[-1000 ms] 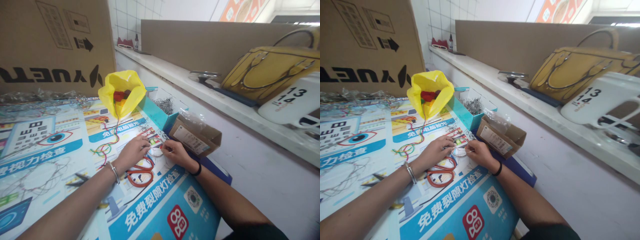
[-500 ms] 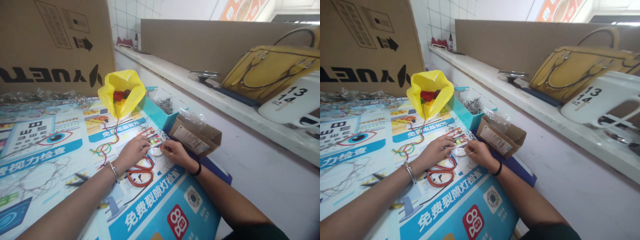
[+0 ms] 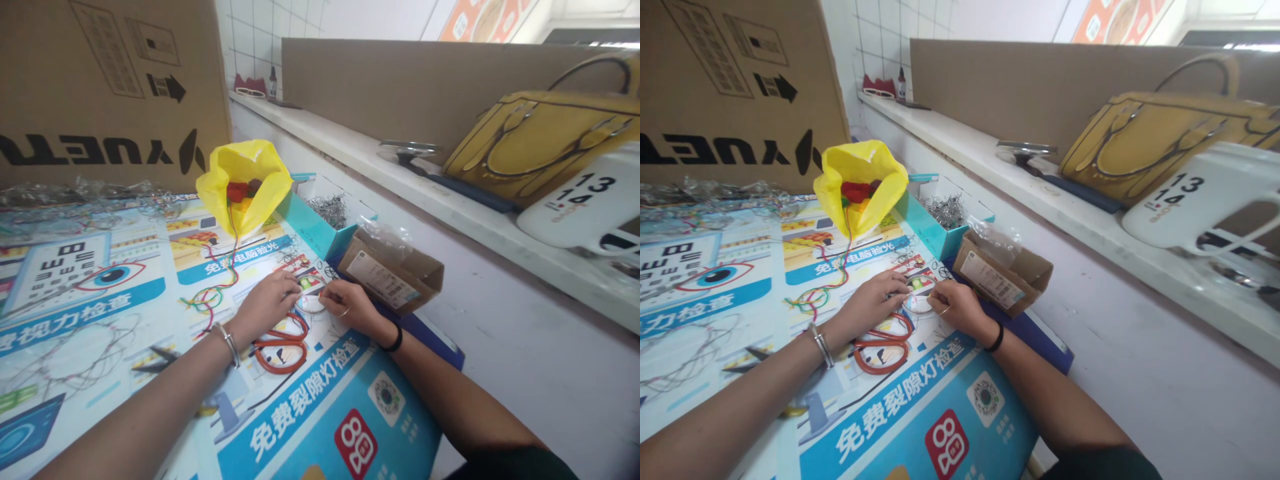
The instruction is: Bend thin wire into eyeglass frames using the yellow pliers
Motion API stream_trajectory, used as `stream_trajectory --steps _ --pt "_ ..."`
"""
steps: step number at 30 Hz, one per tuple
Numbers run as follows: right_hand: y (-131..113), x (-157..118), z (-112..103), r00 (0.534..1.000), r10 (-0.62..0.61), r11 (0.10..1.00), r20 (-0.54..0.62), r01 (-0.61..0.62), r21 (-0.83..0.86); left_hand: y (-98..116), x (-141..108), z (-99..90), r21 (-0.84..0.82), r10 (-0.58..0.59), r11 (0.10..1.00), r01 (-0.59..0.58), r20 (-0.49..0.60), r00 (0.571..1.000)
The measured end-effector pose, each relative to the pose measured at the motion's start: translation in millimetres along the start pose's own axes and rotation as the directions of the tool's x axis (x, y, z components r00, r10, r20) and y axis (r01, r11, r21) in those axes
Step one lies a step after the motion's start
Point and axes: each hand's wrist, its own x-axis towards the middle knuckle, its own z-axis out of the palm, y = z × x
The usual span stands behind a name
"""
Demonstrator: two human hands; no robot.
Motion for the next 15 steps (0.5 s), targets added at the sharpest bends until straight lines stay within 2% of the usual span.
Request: stream_trajectory --steps 8,15 --pt "0.3 -1.2 4.3 1.0 0.0 1.0 -0.024 0.001 0.026 1.1 -1.0 1.1 0.016 0.003 1.0 -0.003 -0.003 1.0" --pt "-3.9 -0.5 0.4 0.986 0.165 0.943 -0.028 -0.149 0.297 3.7 0.4 -2.1 0.037 0.017 0.999 -0.016 -0.031 0.999"
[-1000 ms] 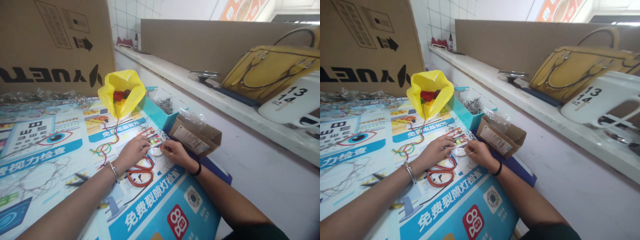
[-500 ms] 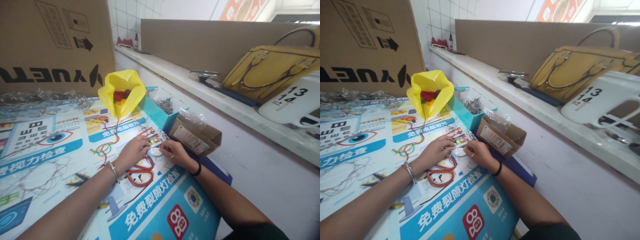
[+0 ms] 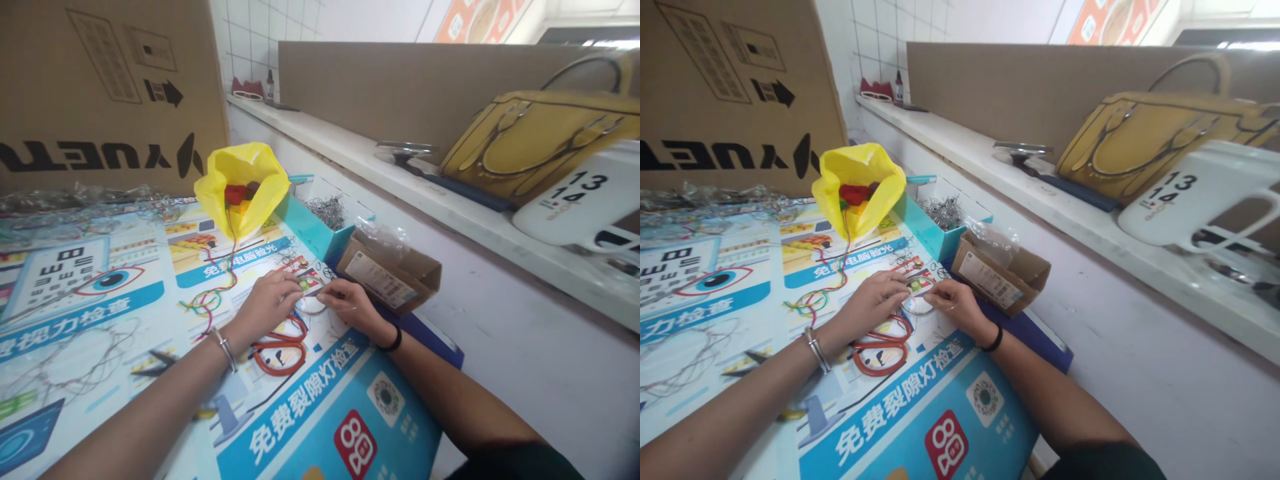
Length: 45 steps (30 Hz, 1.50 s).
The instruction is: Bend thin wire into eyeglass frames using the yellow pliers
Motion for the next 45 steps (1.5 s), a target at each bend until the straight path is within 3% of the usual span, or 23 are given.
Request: stream_trajectory --steps 5,8,15,21,25,31,37,45 --pt "-10 -1 -6 0.994 0.105 0.942 0.018 -0.105 0.32 15 2 -13.6 -0.099 -0.006 0.995 0.0 -0.066 0.998" --pt "-14 0 -6 0.994 0.111 0.91 0.023 -0.111 0.4 24 3 -19.7 -0.133 -0.009 0.991 -0.002 -0.083 0.997" --pt "-21 -4 -4 0.984 0.161 0.896 0.073 -0.177 0.406 31 1 -17.7 -0.141 -0.007 0.99 -0.01 -0.113 0.994" --pt "-22 -5 -3 0.981 0.174 0.913 0.09 -0.195 0.358 32 2 -13.9 -0.132 -0.024 0.991 0.014 -0.072 0.997" --pt "-19 -3 -1 0.992 0.109 0.943 0.07 -0.125 0.307 34 2 -11.4 -0.181 -0.054 0.982 0.046 -0.044 0.998" --pt "-11 -3 4 0.995 -0.09 0.958 0.051 0.072 0.279 37 3 -9.2 -0.283 -0.123 0.951 0.128 0.035 0.992" --pt "-12 -4 5 0.952 -0.305 0.945 -0.031 0.307 0.112 39 2 -6.6 -0.382 -0.255 0.882 0.276 0.104 0.961" --pt "-22 -6 7 0.921 -0.376 0.926 -0.101 0.377 -0.015 38 2 -6.1 -0.371 -0.228 0.896 0.243 0.086 0.97"
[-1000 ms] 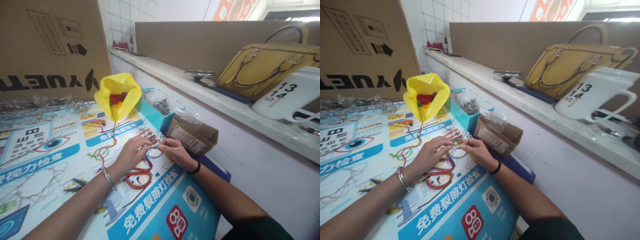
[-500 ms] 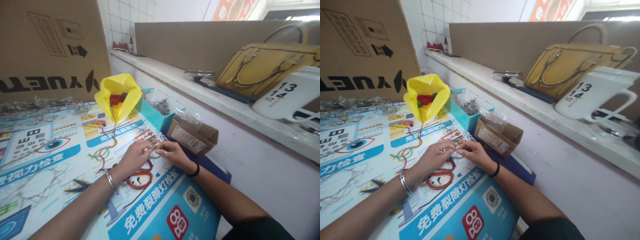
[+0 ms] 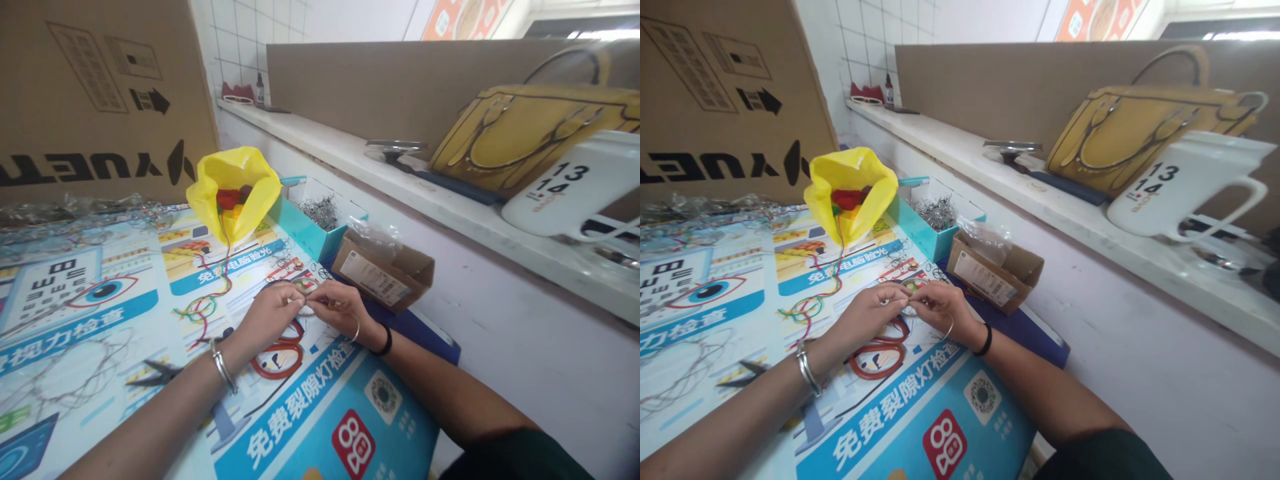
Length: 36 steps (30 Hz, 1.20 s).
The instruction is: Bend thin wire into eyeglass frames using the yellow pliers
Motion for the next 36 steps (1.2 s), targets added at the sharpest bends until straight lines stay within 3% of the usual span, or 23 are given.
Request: stream_trajectory --steps 3,8,14,36 --pt "4 0 -1 0.999 0.03 0.999 0.025 -0.029 -0.031 1 0 -3.1 0.046 0.025 0.999 -0.025 -0.007 1.0" --pt "16 -1 -5 0.991 0.097 0.99 0.091 -0.086 -0.116 -2 0 -9.1 -0.016 -0.146 0.989 0.145 -0.1 0.984" --pt "19 -3 -2 0.976 0.059 0.962 0.207 0.0 -0.272 -14 1 -7.1 -0.139 -0.237 0.965 0.223 -0.096 0.967" --pt "23 -3 0 0.982 0.06 0.968 0.178 -0.013 -0.252 -21 3 -7.0 -0.137 -0.225 0.969 0.207 -0.128 0.966"
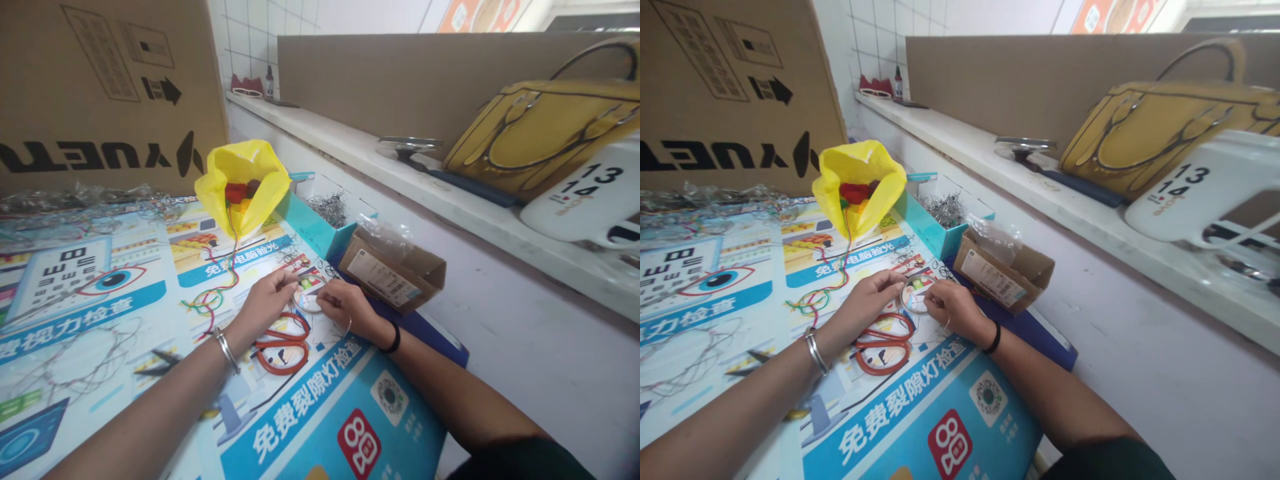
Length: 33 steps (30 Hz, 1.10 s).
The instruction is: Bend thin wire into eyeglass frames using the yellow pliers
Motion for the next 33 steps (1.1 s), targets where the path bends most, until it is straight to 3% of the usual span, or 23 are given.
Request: stream_trajectory --steps 10,15,19,24,28,33 --pt "2 -1 0 1.0 0.006 1.0 -0.008 -0.006 -0.014 -1 -1 -0.3 -0.002 0.007 1.0 -0.007 -0.002 1.0" --pt "2 -1 0 1.0 0.003 1.0 -0.004 -0.003 -0.01 0 -1 -0.2 0.105 0.058 0.993 -0.06 0.022 0.998" --pt "3 -2 0 1.0 -0.001 1.0 0.0 0.001 -0.008 -6 0 3.5 0.302 0.214 0.929 -0.214 0.033 0.976" --pt "4 -2 1 1.0 0.004 1.0 0.001 -0.004 -0.018 -16 1 8.9 0.495 0.328 0.802 -0.334 0.103 0.939" --pt "5 -2 2 1.0 0.009 1.0 0.004 -0.009 -0.026 -16 -1 10.4 0.558 0.356 0.742 -0.373 0.143 0.923" --pt "4 -2 2 0.999 0.04 0.999 0.015 -0.04 0.008 -15 -1 11.9 0.56 0.343 0.743 -0.367 0.153 0.927"
